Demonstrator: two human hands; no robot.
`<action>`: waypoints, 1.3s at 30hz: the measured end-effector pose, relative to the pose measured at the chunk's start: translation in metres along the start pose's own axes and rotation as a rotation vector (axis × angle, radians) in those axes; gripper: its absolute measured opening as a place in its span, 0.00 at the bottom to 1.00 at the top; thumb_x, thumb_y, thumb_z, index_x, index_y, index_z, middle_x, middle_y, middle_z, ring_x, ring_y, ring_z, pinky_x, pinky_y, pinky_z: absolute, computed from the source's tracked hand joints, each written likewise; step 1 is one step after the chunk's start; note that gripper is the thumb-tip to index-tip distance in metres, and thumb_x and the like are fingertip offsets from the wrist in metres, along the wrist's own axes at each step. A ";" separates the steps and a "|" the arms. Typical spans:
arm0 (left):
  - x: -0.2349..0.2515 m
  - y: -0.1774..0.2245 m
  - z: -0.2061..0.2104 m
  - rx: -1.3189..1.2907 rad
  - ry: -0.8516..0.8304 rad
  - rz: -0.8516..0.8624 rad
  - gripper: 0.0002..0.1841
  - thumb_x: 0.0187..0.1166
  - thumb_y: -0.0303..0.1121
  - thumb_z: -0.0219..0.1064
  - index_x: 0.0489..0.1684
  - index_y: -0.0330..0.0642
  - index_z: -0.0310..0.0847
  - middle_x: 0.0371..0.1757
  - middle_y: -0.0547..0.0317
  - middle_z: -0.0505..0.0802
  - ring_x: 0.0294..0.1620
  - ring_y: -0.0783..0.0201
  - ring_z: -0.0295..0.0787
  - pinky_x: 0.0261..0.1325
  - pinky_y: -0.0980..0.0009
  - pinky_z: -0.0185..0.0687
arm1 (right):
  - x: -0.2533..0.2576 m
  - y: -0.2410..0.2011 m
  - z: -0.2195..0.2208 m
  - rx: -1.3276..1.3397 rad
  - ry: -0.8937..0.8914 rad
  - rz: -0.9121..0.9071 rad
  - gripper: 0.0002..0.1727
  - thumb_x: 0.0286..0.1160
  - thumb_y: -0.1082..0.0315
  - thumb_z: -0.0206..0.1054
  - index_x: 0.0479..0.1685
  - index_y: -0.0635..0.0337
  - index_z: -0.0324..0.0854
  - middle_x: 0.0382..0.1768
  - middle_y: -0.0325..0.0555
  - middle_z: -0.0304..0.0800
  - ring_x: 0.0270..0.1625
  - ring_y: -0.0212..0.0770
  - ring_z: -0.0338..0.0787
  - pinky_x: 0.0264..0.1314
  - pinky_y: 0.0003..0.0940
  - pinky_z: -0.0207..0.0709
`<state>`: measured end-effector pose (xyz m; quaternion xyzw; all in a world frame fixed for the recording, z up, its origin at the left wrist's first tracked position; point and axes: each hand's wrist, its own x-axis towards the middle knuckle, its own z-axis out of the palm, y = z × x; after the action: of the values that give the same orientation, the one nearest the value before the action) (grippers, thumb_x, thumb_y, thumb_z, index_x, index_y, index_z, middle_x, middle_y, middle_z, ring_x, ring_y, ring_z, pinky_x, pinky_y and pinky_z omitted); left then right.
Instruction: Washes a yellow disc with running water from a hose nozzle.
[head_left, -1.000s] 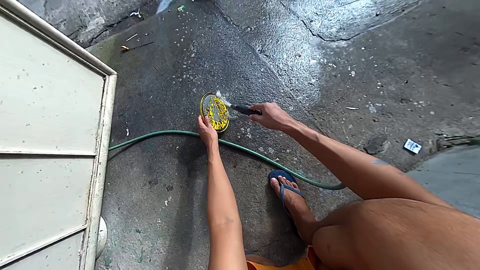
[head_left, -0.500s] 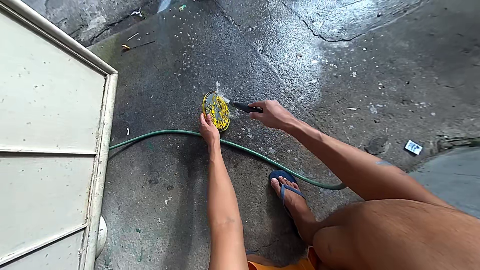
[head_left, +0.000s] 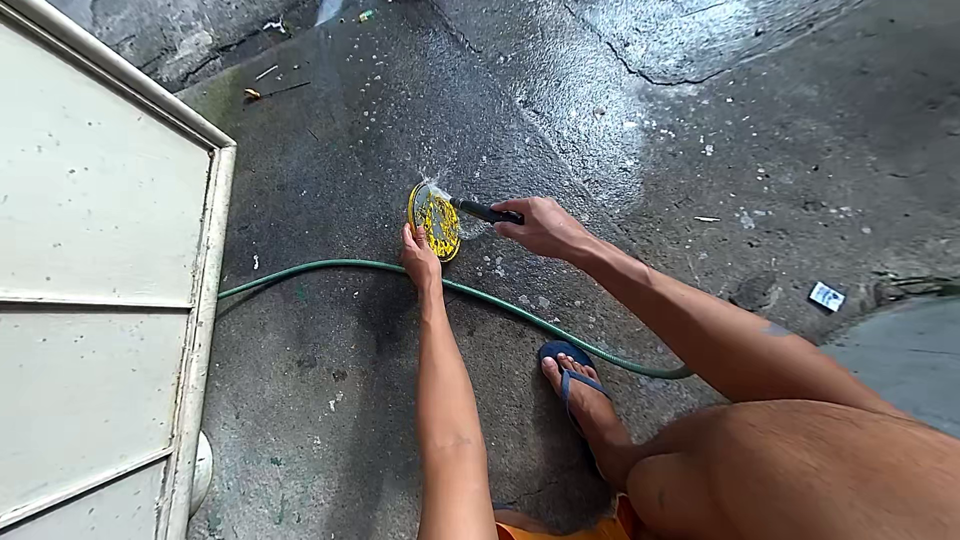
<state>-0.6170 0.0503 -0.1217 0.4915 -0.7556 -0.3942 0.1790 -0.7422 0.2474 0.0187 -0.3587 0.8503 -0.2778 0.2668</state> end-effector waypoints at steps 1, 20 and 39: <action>0.000 0.001 -0.001 -0.001 -0.007 -0.002 0.28 0.94 0.51 0.49 0.86 0.45 0.69 0.72 0.43 0.87 0.75 0.48 0.83 0.80 0.47 0.73 | -0.001 -0.001 0.000 0.001 0.004 -0.011 0.21 0.85 0.53 0.63 0.72 0.42 0.86 0.48 0.45 0.95 0.48 0.46 0.94 0.53 0.55 0.84; 0.009 0.000 0.016 -0.463 -0.063 0.000 0.27 0.96 0.42 0.46 0.87 0.38 0.66 0.84 0.42 0.76 0.86 0.56 0.69 0.89 0.58 0.60 | -0.011 -0.020 0.003 0.008 -0.054 -0.078 0.21 0.86 0.52 0.63 0.74 0.41 0.84 0.47 0.43 0.95 0.45 0.43 0.93 0.51 0.52 0.85; 0.011 0.001 0.015 -0.732 -0.092 -0.053 0.26 0.95 0.36 0.46 0.88 0.34 0.62 0.84 0.42 0.74 0.84 0.60 0.69 0.86 0.65 0.62 | -0.016 -0.022 0.020 0.005 -0.156 -0.090 0.21 0.87 0.52 0.63 0.74 0.43 0.84 0.50 0.45 0.95 0.51 0.44 0.94 0.57 0.52 0.85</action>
<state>-0.6326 0.0468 -0.1320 0.3959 -0.5588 -0.6647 0.2985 -0.7090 0.2413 0.0234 -0.4164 0.8093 -0.2627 0.3205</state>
